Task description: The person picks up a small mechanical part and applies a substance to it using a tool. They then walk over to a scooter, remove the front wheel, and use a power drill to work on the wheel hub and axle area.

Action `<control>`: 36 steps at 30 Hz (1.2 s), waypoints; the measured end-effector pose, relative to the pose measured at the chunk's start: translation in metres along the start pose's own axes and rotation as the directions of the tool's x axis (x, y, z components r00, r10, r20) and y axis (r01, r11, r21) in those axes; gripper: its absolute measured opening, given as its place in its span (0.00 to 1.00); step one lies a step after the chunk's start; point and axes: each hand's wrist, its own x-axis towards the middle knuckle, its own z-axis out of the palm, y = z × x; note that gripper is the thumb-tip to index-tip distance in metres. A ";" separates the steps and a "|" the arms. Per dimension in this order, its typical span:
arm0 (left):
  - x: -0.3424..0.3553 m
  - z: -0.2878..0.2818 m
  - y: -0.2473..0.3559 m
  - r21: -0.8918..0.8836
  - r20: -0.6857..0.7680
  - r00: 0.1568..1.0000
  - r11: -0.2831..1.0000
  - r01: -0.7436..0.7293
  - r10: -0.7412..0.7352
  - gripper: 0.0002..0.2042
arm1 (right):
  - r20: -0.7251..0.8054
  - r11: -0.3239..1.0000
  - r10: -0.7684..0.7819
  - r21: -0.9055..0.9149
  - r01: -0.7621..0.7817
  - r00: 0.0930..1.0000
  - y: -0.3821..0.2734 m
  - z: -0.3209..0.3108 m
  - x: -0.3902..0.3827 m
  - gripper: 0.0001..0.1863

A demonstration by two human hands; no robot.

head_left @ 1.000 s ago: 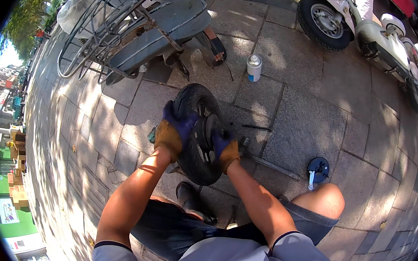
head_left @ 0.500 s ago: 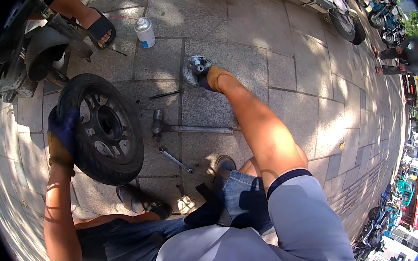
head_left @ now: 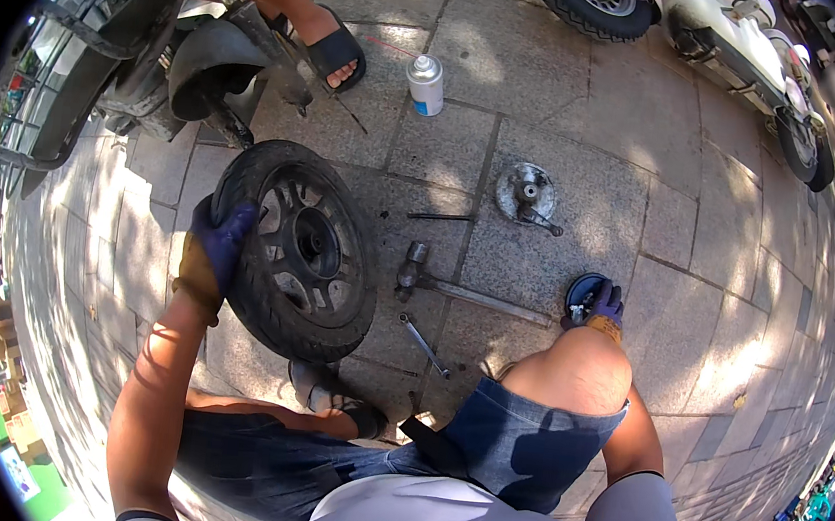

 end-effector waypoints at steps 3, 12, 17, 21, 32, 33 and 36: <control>0.002 -0.010 -0.012 -0.020 -0.009 0.994 0.994 0.105 -0.105 0.41 | -0.036 0.993 0.091 0.075 -0.088 0.995 -0.031 -0.017 0.000 0.68; -0.009 -0.010 0.016 -0.115 0.031 0.993 0.986 0.117 -0.114 0.37 | 0.471 0.397 -0.320 0.855 -0.335 0.822 -0.057 -0.081 0.010 0.22; 0.013 -0.018 -0.007 -0.244 0.144 0.986 0.963 0.115 -0.081 0.37 | 0.371 0.474 -0.730 0.880 0.035 0.574 -0.220 -0.187 -0.054 0.27; 0.038 -0.017 -0.023 -0.318 0.190 0.980 0.941 0.119 -0.060 0.44 | 0.467 0.571 -0.750 0.815 0.102 0.468 -0.347 -0.173 -0.089 0.26; 0.107 -0.010 -0.033 -0.234 0.238 0.962 0.969 -0.080 0.137 0.43 | 0.174 0.554 -0.747 0.696 0.456 0.642 -0.444 -0.086 -0.141 0.28; 0.110 -0.008 -0.032 -0.269 0.239 0.965 0.962 -0.041 0.108 0.42 | 0.155 0.549 -0.759 0.674 0.494 0.633 -0.444 -0.087 -0.144 0.29; 0.111 -0.015 -0.029 -0.533 0.428 0.903 0.811 0.240 0.014 0.37 | 0.153 0.565 -0.776 0.600 0.567 0.611 -0.442 -0.093 -0.160 0.33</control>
